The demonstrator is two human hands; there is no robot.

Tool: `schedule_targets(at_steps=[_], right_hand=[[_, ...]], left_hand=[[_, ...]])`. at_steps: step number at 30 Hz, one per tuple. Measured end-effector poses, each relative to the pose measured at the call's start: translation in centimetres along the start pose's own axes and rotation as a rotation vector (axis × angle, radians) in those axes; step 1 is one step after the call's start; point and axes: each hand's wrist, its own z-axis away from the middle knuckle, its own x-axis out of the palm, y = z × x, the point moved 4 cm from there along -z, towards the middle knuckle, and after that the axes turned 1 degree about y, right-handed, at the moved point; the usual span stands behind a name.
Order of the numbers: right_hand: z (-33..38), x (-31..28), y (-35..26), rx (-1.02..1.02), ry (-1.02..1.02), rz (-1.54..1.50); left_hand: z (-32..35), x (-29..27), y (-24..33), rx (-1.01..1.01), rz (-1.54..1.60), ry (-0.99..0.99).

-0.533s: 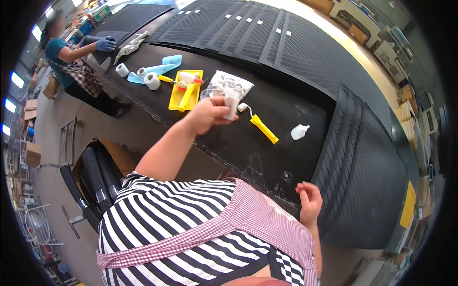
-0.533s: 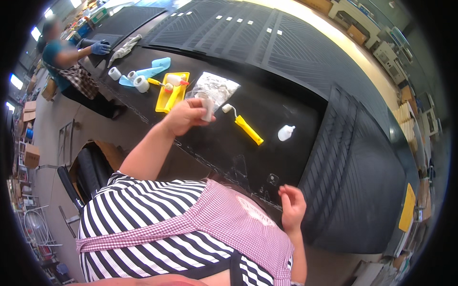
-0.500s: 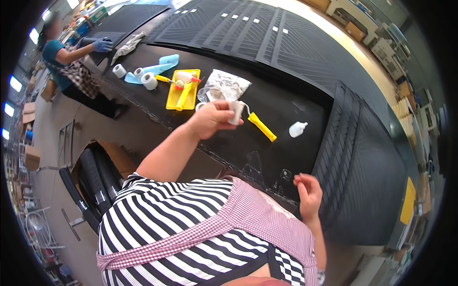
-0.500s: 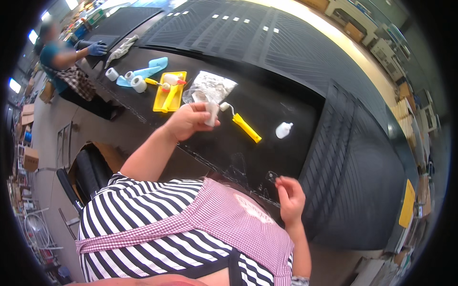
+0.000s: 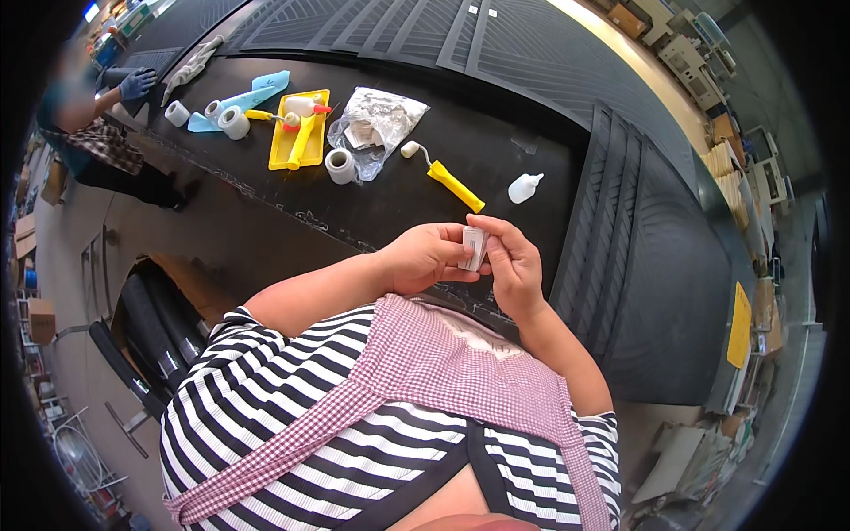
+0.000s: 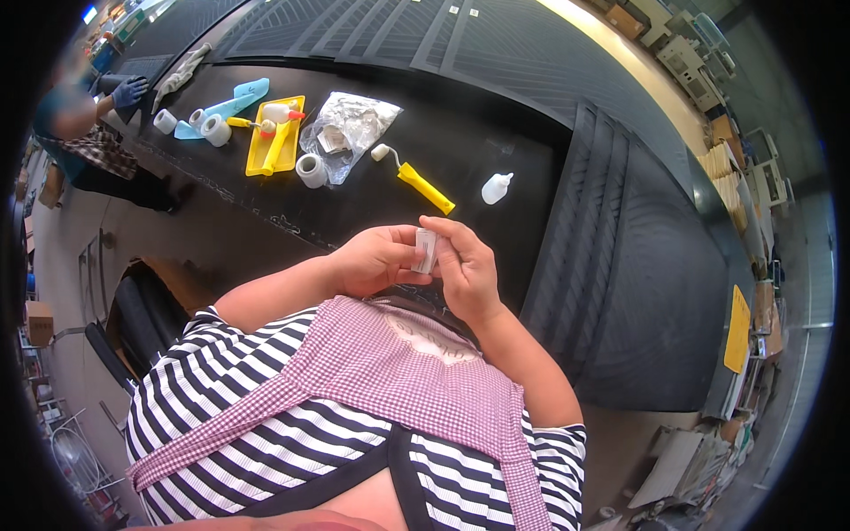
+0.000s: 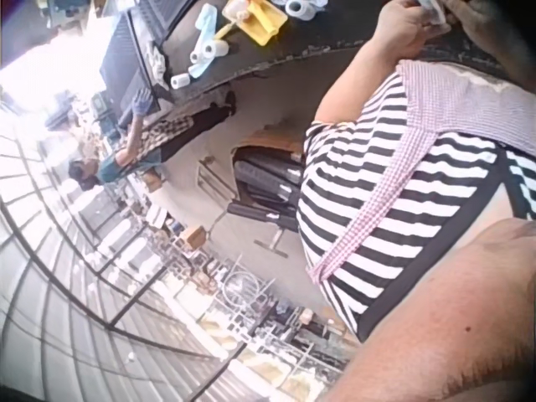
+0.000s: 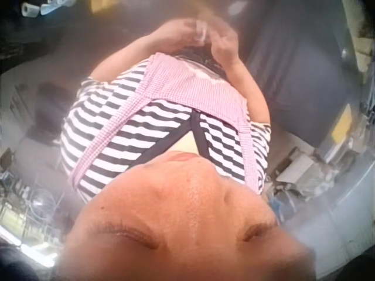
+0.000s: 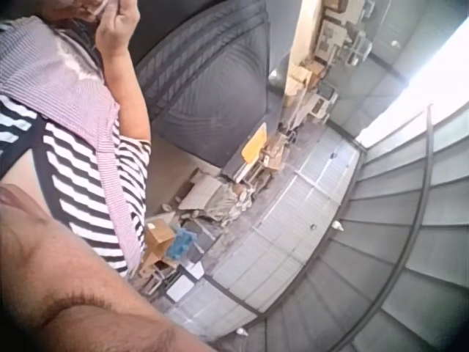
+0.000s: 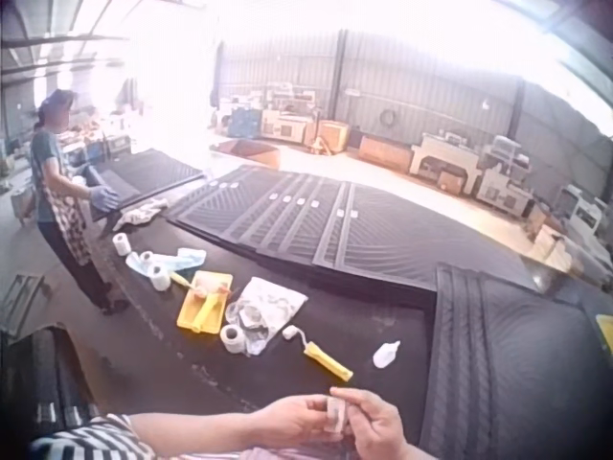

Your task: The person applies glue from a bottle onto a large black rubber mat, places small white labels on the glue, and uses a hand roller to press the labels into place. They then lift the mat and place it on a stack with other mats.

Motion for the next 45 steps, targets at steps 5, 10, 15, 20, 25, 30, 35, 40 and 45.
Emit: schedule_targets(at_steps=[5, 10, 15, 20, 25, 30, 35, 40, 45], right_hand=[[0.0, 0.3, 0.4, -0.086, 0.025, 0.072], [-0.4, -1.0, 2.4, 0.035, 0.195, -0.056], [1.8, -5.6, 13.3, 0.372, 0.542, -0.222], [-2.0, -8.3, 19.0, 0.291, 0.677, -0.094], [-7.4, -7.8, 23.5, 0.258, 0.719, 0.118], [-6.7, -6.0, 22.0, 0.281, 0.699, -0.064], [2.1, -7.0, 12.5, 0.445, 0.511, -0.861], [14.2, -14.6, 8.8, 0.257, 0.455, -0.842], [24.4, -23.8, 7.1, 0.099, 0.814, -0.848]], left_hand=[[-0.3, -0.8, -0.4, 0.011, -0.015, -0.02], [-0.8, -2.0, -1.2, -0.024, -0.033, 0.03], [-1.1, -4.8, -3.6, -0.14, 0.031, 0.212], [-0.6, -6.8, -5.4, -0.208, 0.06, 0.311], [-0.1, -6.6, -5.6, -0.137, 0.047, 0.317], [1.2, -6.6, -6.5, -0.076, 0.143, 0.37], [-0.1, -5.5, -7.5, -0.083, 0.174, 0.361], [-3.8, 0.1, -10.2, -0.224, -0.013, 0.278], [-7.8, 6.4, -14.9, -0.277, -0.152, 0.063]])
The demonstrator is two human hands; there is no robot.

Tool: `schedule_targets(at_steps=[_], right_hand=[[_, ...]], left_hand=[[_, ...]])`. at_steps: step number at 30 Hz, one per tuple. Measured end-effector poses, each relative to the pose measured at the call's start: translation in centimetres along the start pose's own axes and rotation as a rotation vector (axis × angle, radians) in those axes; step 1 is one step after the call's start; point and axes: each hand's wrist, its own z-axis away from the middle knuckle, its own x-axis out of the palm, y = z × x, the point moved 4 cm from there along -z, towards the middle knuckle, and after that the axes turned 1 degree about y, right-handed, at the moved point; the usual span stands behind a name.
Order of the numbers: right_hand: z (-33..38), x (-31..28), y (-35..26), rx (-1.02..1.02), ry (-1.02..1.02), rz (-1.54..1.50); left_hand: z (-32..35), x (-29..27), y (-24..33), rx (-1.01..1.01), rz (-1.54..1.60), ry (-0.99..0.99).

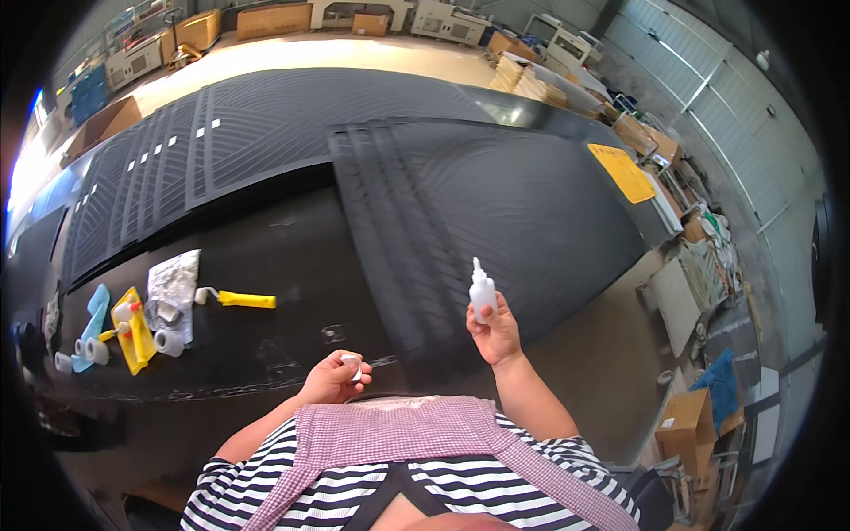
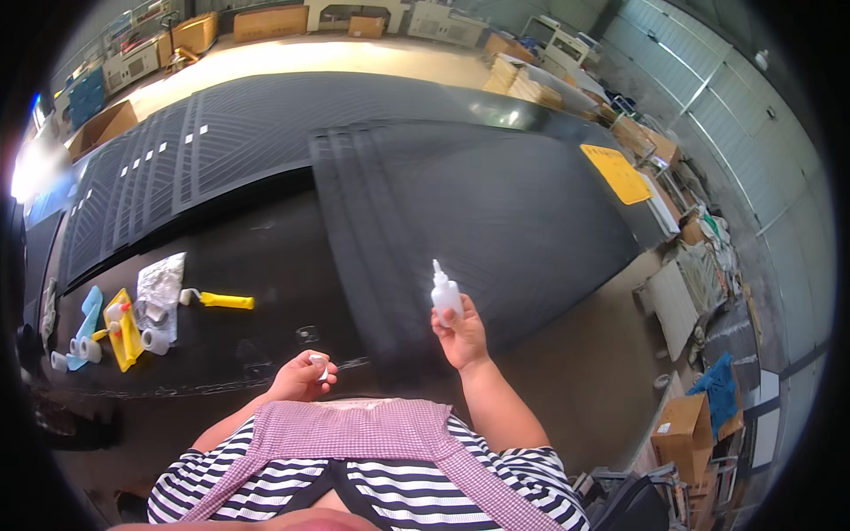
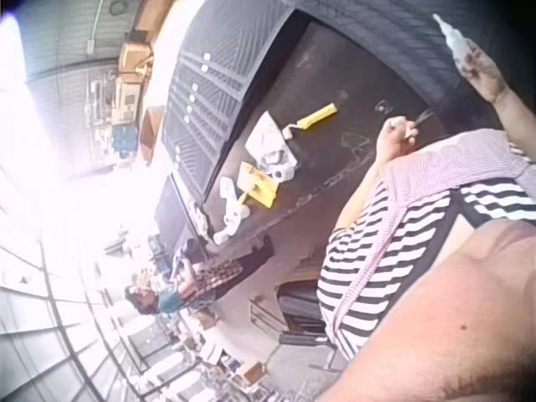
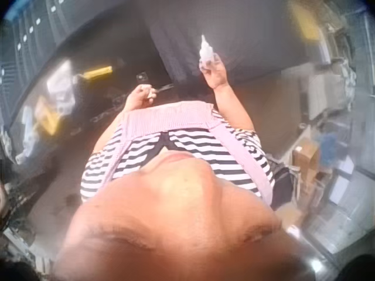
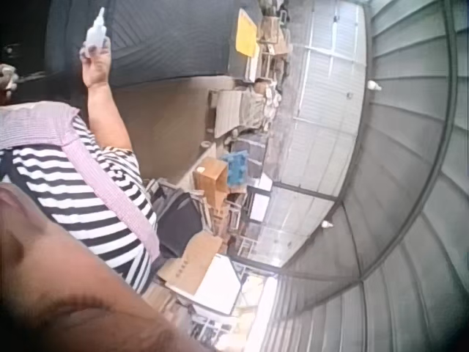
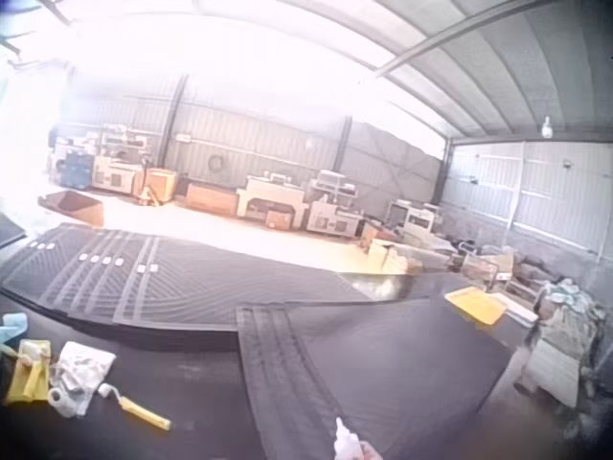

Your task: The person applies glue from a bottle onto a large black rubber mat, places small white labels on the glue, and uses a hand roller to press the labels into place. They then lift the mat and place it on a stack with other mats.

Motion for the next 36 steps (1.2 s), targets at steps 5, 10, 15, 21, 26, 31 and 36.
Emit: schedule_targets(at_steps=[5, 10, 15, 21, 26, 31, 36], right_hand=[[1.6, -9.8, -8.0, -0.108, 0.025, -0.288], [1.5, -17.2, -12.2, -0.07, 0.011, -0.431], [2.9, -23.3, -16.5, -0.002, 0.111, -0.358], [0.3, -24.8, -17.7, 0.032, 0.122, -0.368], [-2.9, -25.0, -16.8, 0.09, 0.101, -0.454], [-5.4, -24.2, -17.1, 0.178, -0.057, -0.394], [-10.2, -21.5, -16.9, 0.235, -0.046, -0.176]], left_hand=[[-4.0, 6.5, -5.0, 0.023, -0.093, -0.059], [-6.9, 11.3, -11.3, 0.078, 0.008, 0.053], [-7.8, 18.7, -13.9, 0.055, -0.066, 0.085], [-8.5, 19.2, -13.8, 0.165, -0.048, 0.238], [-11.4, 18.7, -13.4, 0.204, -0.055, 0.24], [-14.4, 20.0, -10.3, 0.371, -0.173, 0.19], [-15.6, 17.4, -6.2, 0.664, -0.289, 0.325]])
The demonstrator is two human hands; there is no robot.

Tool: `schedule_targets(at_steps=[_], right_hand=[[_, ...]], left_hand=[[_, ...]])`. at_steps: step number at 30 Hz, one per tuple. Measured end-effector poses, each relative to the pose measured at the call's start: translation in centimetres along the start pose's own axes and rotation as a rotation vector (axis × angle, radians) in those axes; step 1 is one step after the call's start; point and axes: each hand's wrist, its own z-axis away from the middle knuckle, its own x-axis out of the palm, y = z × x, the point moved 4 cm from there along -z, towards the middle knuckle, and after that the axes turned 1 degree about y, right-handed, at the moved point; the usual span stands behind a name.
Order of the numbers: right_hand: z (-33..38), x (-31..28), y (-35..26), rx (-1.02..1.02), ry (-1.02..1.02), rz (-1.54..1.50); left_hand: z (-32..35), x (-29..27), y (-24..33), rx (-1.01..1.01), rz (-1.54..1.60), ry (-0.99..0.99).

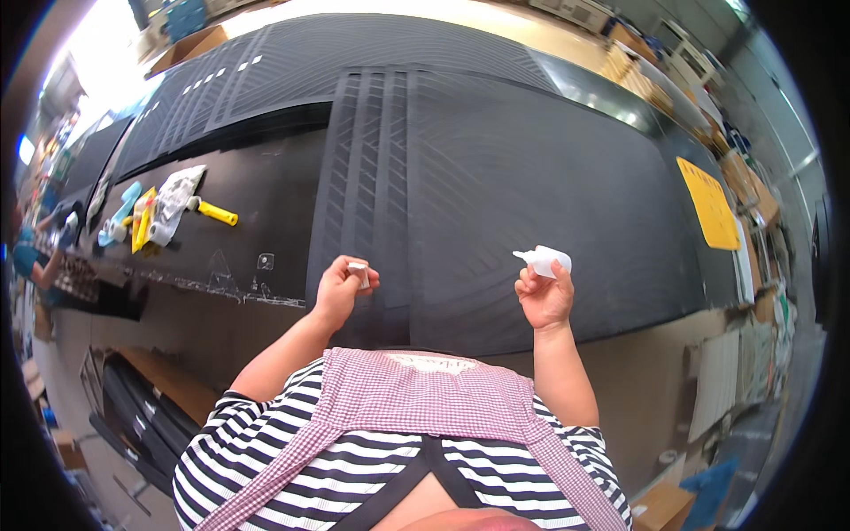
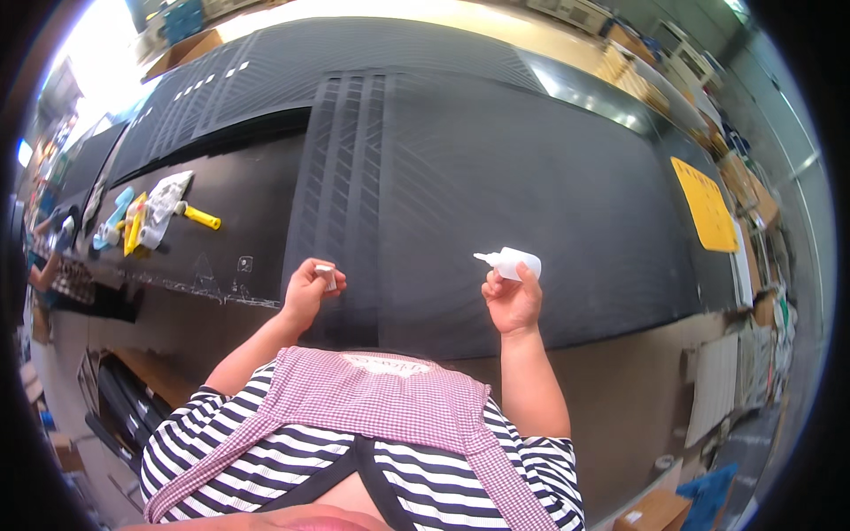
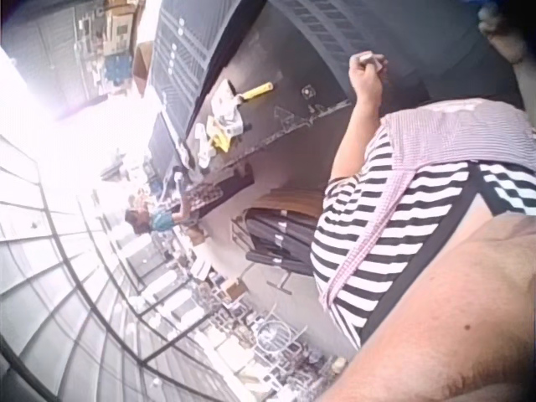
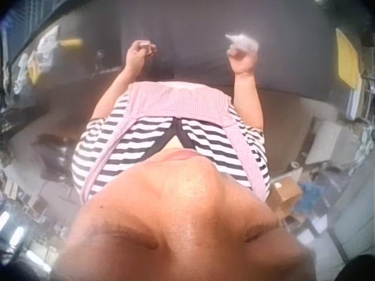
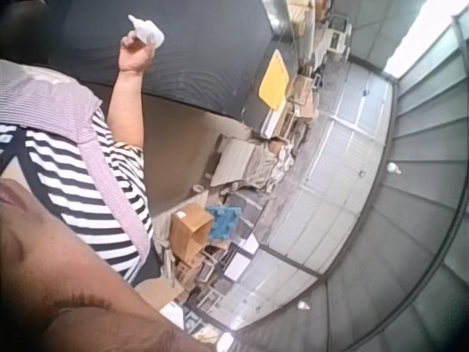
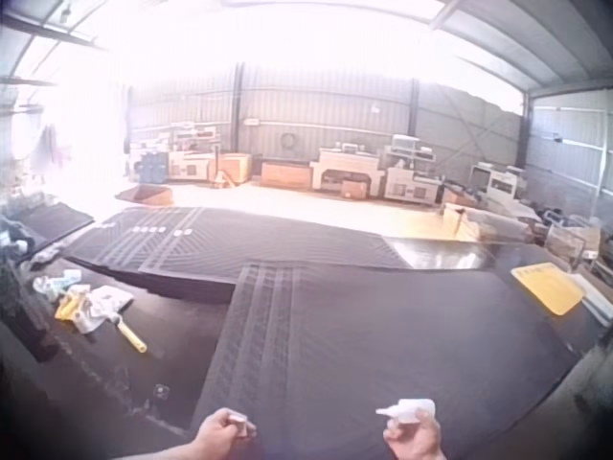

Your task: The person applies glue from a bottle onto a large black rubber mat, places small white labels on the glue, and uses a hand roller to press the labels into place. They then lift the mat and place it on a stack with other mats.

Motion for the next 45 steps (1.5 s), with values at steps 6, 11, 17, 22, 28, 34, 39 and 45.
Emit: schedule_targets(at_steps=[6, 11, 17, 22, 28, 34, 39, 45], right_hand=[[-10.0, 1.4, 0.8, 0.119, -0.008, 0.254], [-18.4, 3.8, 4.8, 0.123, 0.053, 0.487], [-25.1, 5.8, 8.0, -0.045, -0.012, 0.747], [-27.1, 6.5, 9.0, -0.093, -0.075, 0.962], [-26.3, 7.5, 8.2, -0.422, -0.285, 1.196], [-28.5, 5.5, 8.8, -0.413, -0.127, 0.994], [-28.4, 5.4, 9.2, -0.443, -0.128, 1.072], [-28.4, 5.9, 9.4, -0.464, -0.109, 1.153]], left_hand=[[-3.3, -1.6, 0.6, 0.532, -0.573, 0.381], [-4.3, -2.8, -1.1, 0.63, -0.742, 0.478], [-4.7, -1.8, -1.4, 0.588, -0.739, 0.466], [-4.4, -2.5, -1.8, 0.565, -0.757, 0.485], [-4.7, -2.3, -1.4, 0.547, -0.712, 0.461], [-4.9, -2.6, -1.4, 0.565, -0.7, 0.457], [-4.9, -2.6, -1.4, 0.546, -0.707, 0.454], [-4.8, -2.6, -1.3, 0.537, -0.705, 0.456]])
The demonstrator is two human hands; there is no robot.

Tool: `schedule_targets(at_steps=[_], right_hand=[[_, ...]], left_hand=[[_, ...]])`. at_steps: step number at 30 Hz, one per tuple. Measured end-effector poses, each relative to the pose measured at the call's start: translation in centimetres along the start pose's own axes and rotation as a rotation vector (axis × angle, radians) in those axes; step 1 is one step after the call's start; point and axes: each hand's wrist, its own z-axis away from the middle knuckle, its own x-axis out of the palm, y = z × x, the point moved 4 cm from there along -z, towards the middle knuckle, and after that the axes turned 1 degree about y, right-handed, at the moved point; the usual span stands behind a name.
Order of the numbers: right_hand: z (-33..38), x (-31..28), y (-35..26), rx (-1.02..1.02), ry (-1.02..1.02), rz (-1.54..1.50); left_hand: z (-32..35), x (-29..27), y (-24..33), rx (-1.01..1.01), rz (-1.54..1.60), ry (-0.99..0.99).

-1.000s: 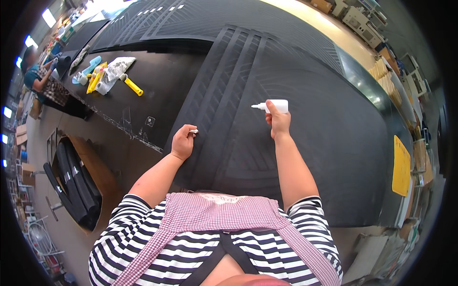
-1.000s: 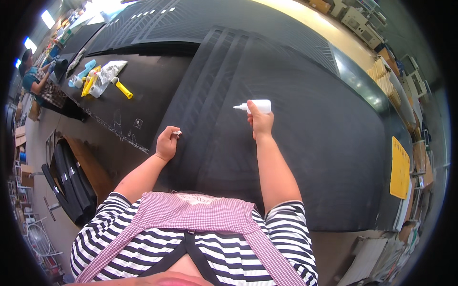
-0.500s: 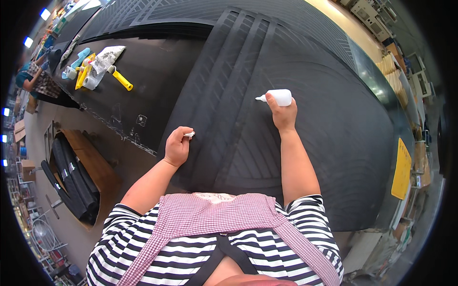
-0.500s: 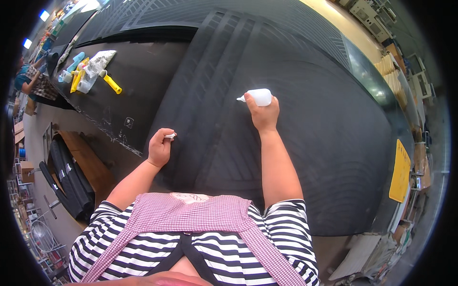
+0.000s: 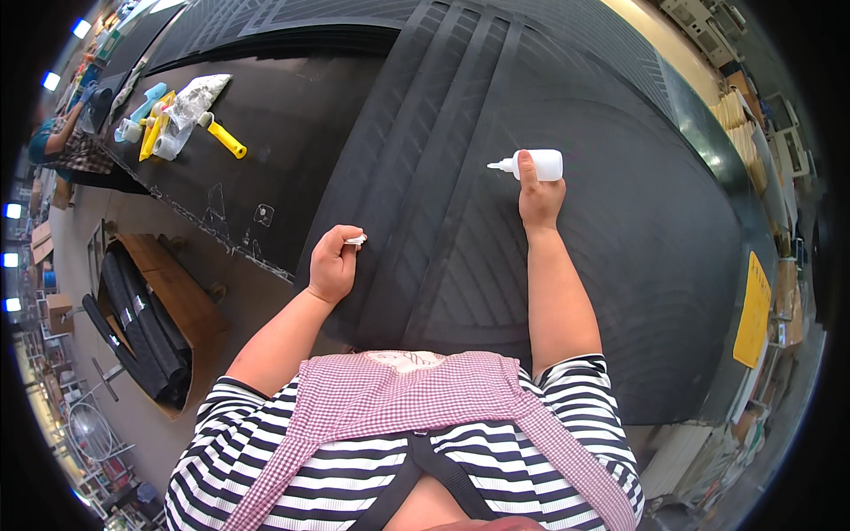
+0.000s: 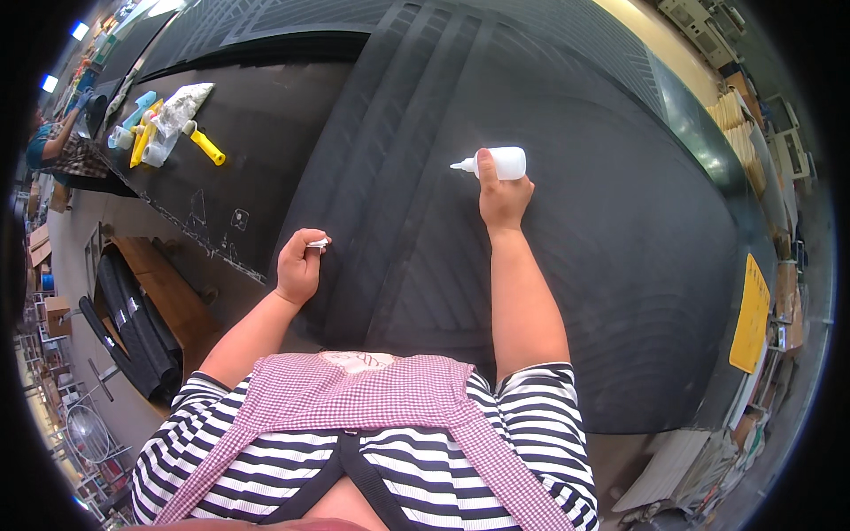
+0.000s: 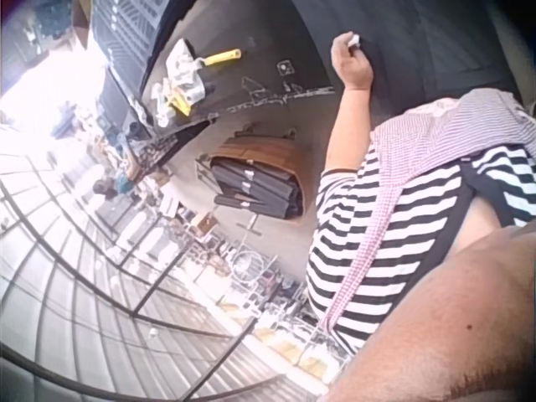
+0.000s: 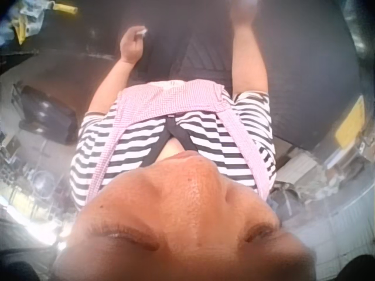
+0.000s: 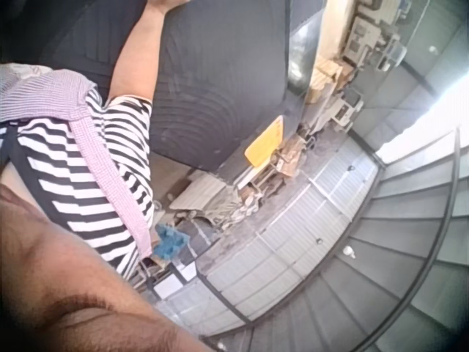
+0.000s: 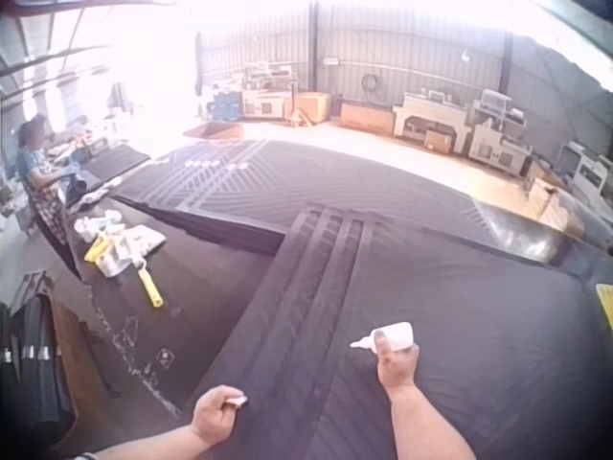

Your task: The person applies glue from a bottle onto a large black rubber mat, places small white labels on the glue, and uses a hand roller to press the labels into place. They then lift the mat and place it on a stack with other mats.

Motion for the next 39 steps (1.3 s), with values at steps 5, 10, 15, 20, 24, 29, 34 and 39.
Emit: schedule_targets(at_steps=[5, 10, 15, 20, 24, 29, 34, 39], right_hand=[[0.12, 0.11, 0.04, -0.027, 0.043, 0.008], [-0.08, 0.12, 0.39, -0.032, 0.05, 0.03], [-0.27, 0.28, 0.38, -0.047, 0.051, 0.084], [-0.25, 0.23, 0.57, -0.043, 0.054, 0.088], [-0.26, 0.24, 0.47, -0.038, 0.057, 0.102], [-0.28, 0.21, 0.56, -0.049, 0.073, 0.105], [-0.2, 0.17, 0.18, -0.045, 0.06, 0.11], [-0.14, 0.06, 0.43, -0.069, 0.042, 0.096]], left_hand=[[-0.05, 0.11, -0.09, 0.001, 0.01, 0.002], [-0.03, 0.07, 0.0, -0.007, -0.003, 0.0], [0.02, 0.18, -0.12, -0.012, 0.006, 0.009], [-0.03, 0.12, -0.06, -0.013, 0.0, 0.005], [0.04, 0.11, -0.16, -0.025, 0.007, 0.003], [-0.01, 0.2, -0.1, -0.025, 0.014, 0.01], [0.07, 0.11, -0.09, -0.038, 0.016, 0.005], [0.06, 0.13, -0.19, -0.031, 0.021, 0.005]])
